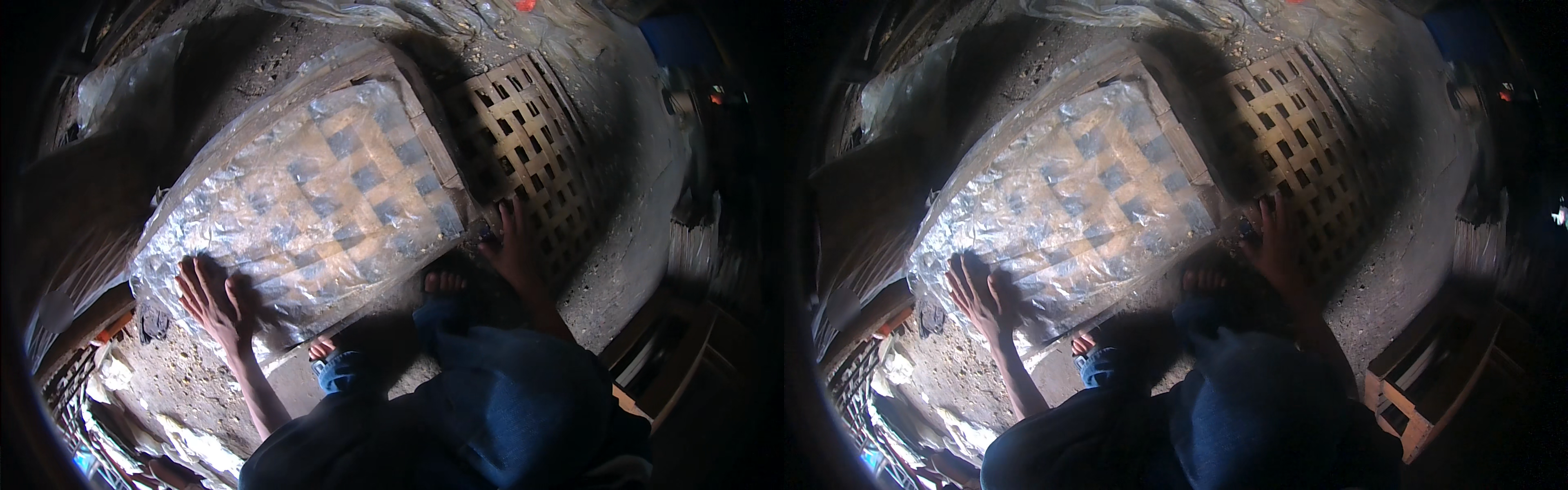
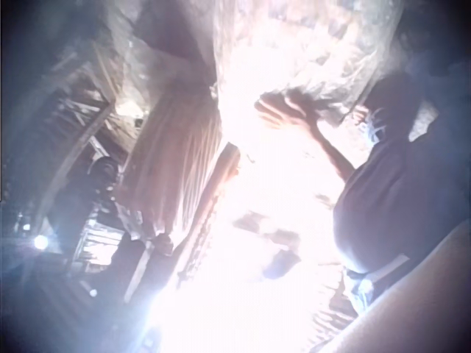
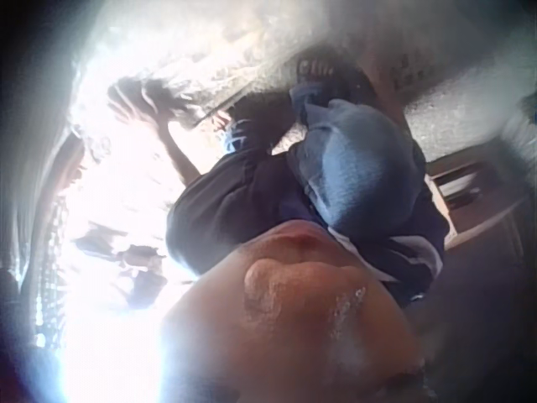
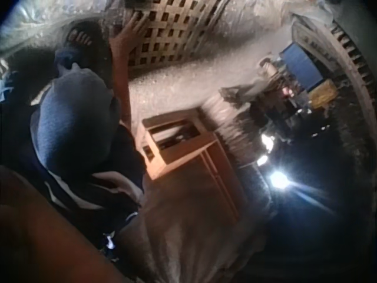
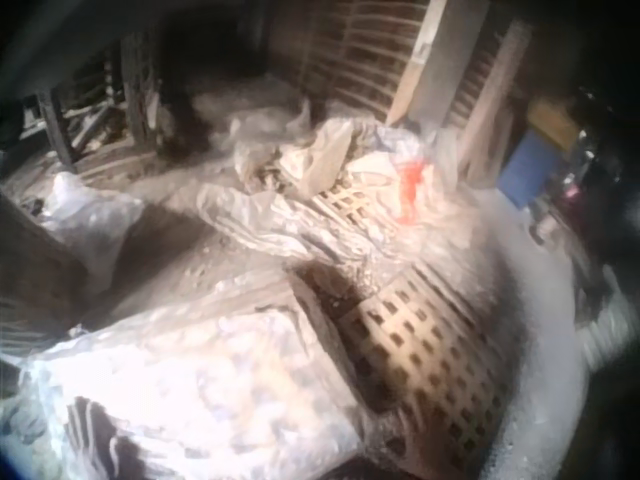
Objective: The person assembles a wooden lattice tray by placing a plastic sheet inside, pressing it down, and adjusting the frame. The person repeats this process with another tray, ensuring the plastic is properly seated.
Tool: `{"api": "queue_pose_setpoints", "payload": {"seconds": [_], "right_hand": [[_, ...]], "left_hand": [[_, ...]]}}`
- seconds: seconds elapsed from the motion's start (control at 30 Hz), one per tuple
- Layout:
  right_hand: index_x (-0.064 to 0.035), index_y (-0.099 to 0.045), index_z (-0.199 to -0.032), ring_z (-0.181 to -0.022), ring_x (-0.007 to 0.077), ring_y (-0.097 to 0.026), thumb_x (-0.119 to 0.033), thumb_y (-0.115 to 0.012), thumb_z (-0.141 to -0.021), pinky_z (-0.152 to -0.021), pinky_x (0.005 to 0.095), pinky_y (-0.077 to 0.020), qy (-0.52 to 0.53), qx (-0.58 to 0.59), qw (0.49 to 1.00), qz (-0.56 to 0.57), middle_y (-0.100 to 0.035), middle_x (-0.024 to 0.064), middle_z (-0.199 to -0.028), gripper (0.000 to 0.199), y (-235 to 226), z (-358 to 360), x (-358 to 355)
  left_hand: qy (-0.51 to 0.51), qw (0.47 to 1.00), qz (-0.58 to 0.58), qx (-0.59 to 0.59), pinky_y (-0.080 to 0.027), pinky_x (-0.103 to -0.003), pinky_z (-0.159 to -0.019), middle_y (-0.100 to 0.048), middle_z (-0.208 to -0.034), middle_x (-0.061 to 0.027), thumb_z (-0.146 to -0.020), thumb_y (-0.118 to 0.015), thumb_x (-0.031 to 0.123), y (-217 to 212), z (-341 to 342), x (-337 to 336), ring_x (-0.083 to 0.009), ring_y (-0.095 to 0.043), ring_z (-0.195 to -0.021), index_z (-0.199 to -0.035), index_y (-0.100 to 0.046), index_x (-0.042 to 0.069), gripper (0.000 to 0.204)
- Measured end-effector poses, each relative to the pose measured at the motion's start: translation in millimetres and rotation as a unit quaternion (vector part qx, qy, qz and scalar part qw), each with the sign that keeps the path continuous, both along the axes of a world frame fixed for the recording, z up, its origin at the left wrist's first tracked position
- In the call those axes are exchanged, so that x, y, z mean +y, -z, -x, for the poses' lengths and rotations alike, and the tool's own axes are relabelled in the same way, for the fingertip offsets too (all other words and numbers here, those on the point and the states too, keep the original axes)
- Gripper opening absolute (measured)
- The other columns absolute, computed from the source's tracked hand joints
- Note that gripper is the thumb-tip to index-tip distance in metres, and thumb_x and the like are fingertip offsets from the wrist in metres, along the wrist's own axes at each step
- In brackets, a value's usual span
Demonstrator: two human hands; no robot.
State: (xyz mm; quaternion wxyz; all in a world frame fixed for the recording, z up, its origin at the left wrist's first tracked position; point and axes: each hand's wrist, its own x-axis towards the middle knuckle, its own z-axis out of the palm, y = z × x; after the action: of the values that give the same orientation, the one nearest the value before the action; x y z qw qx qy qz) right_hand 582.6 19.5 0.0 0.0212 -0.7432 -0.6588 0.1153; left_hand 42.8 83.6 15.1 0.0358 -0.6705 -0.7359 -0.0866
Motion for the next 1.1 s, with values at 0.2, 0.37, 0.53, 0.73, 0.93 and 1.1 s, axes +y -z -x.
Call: {"api": "queue_pose_setpoints", "payload": {"seconds": [0.2, 0.37, 0.53, 0.73, 0.93, 1.1], "right_hand": [[-0.0034, -0.040, -0.154, -0.149, 0.0404, -0.036, -0.020, -0.082, -0.079, -0.121, 0.0499, -0.0325, 0.037, 0.114, 0.992, -0.029, -0.039, 0.0225, -0.158, 0.088, 1, -38, -9], [-0.0068, -0.045, -0.152, -0.130, 0.0330, -0.056, -0.018, -0.077, -0.087, -0.109, 0.0446, -0.0456, -0.032, -0.038, 0.984, -0.172, -0.055, 0.0188, -0.146, 0.073, -124, -115, 11], [-0.0050, -0.054, -0.145, -0.111, 0.0370, -0.070, -0.023, -0.069, -0.096, -0.094, 0.0411, -0.0548, 0.082, -0.194, 0.953, -0.218, -0.065, 0.0223, -0.134, 0.055, -225, -261, 81], [-0.0013, -0.057, -0.141, -0.127, 0.0411, -0.060, -0.052, -0.059, -0.099, -0.105, 0.0454, -0.0468, 0.270, -0.153, 0.923, -0.228, -0.062, 0.0260, -0.137, 0.066, -215, -269, 129], [-0.0058, -0.053, -0.147, -0.133, 0.0432, -0.055, -0.059, -0.058, -0.099, -0.110, 0.0449, -0.0436, 0.165, -0.264, 0.906, -0.286, -0.060, 0.0258, -0.140, 0.072, -199, -318, 112], [-0.0058, -0.046, -0.151, -0.135, 0.0446, -0.052, -0.059, -0.056, -0.099, -0.112, 0.0462, -0.0409, 0.226, -0.153, 0.943, -0.192, -0.057, 0.0273, -0.143, 0.075, -208, -297, 122]], "left_hand": [[0.031, 0.998, -0.042, -0.042, -0.011, -0.057, -0.126, -0.026, -0.169, -0.0142, -0.106, -0.031, 0.059, -2, 14, -3, -0.0367, -0.017, -0.158, -0.162, -0.032, 0.014, 0.072], [0.059, 0.989, -0.119, -0.067, -0.016, -0.060, -0.125, -0.031, -0.167, -0.0181, -0.108, -0.032, 0.054, -22, 10, 8, -0.0376, -0.023, -0.156, -0.159, -0.038, 0.009, 0.068], [0.065, 0.983, -0.169, -0.029, -0.026, -0.057, -0.123, -0.036, -0.164, -0.0204, -0.109, -0.038, 0.046, -37, 25, 16, -0.0388, -0.031, -0.152, -0.157, -0.040, 0.006, 0.062], [0.052, 0.981, -0.188, -0.020, -0.028, -0.055, -0.121, -0.037, -0.162, -0.0214, -0.110, -0.040, 0.040, -46, 31, 17, -0.0391, -0.035, -0.150, -0.155, -0.045, 0.006, 0.057], [0.045, 0.982, -0.183, -0.014, -0.029, -0.055, -0.120, -0.037, -0.162, -0.0211, -0.110, -0.039, 0.044, -32, 40, 3, -0.0396, -0.036, -0.150, -0.155, -0.045, 0.006, 0.059], [0.026, 0.981, -0.193, 0.001, -0.031, -0.055, -0.120, -0.036, -0.163, -0.0200, -0.110, -0.039, 0.044, -20, 57, 6, -0.0382, -0.036, -0.150, -0.155, -0.045, 0.008, 0.058]]}}
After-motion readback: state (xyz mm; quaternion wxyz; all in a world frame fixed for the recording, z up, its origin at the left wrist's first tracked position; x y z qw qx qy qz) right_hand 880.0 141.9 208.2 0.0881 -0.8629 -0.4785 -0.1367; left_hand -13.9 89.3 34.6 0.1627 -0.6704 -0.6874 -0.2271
